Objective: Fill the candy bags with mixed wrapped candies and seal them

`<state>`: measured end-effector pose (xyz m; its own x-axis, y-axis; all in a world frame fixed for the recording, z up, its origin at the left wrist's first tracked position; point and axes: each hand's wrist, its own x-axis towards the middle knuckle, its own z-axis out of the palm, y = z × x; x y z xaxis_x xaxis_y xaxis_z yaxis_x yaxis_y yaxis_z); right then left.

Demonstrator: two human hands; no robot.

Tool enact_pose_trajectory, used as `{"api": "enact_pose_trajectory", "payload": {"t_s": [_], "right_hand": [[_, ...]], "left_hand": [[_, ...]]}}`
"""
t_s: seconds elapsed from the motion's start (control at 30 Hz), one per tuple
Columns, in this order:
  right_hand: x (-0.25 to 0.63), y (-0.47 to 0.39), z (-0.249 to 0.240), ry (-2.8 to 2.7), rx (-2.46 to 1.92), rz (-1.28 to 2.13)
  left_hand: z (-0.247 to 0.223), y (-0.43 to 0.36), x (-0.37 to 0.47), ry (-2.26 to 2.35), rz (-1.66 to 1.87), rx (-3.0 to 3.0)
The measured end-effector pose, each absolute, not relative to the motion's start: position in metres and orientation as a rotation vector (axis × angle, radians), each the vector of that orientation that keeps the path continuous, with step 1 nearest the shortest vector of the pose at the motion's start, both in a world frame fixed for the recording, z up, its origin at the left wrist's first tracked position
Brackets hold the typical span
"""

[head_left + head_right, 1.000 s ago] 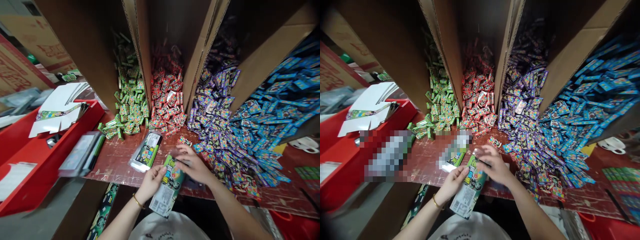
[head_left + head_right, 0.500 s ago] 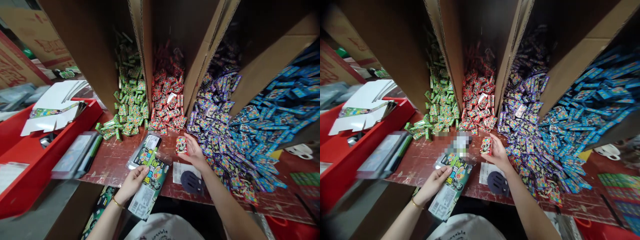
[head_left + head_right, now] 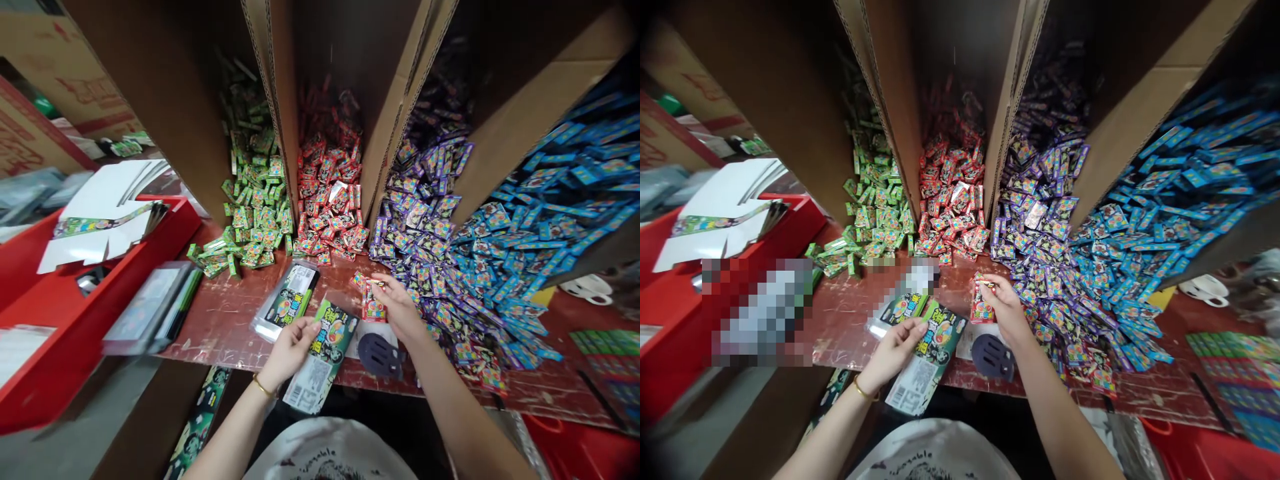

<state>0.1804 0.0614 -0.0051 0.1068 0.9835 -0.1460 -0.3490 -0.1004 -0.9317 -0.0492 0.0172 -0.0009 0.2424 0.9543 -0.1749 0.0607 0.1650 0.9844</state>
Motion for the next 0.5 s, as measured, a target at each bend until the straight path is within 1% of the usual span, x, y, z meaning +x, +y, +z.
{"api": "enact_pose_trajectory", "payload": {"t_s": [0.1,0.27,0.33,0.5], "right_hand": [[0.176,0.063,0.006,-0.72,-1.036,1.309],[0.157,0.067,0.008,-0.536,-1.034,1.079],[0.159,0.067,0.01,-0.697,-1.058,1.043],[0.183,0.062,0.023,-1.457,-1.135,1.085]], "left_hand": [[-0.002,0.015,-0.042,1.113,0.886,1.203],[-0.001,0.014,-0.027,1.067,0.923,1.095],[0.002,0.014,-0.025,1.054,0.95,1.088],[0.01,0.016,-0.033,0.983,0.869,1.169]]}}
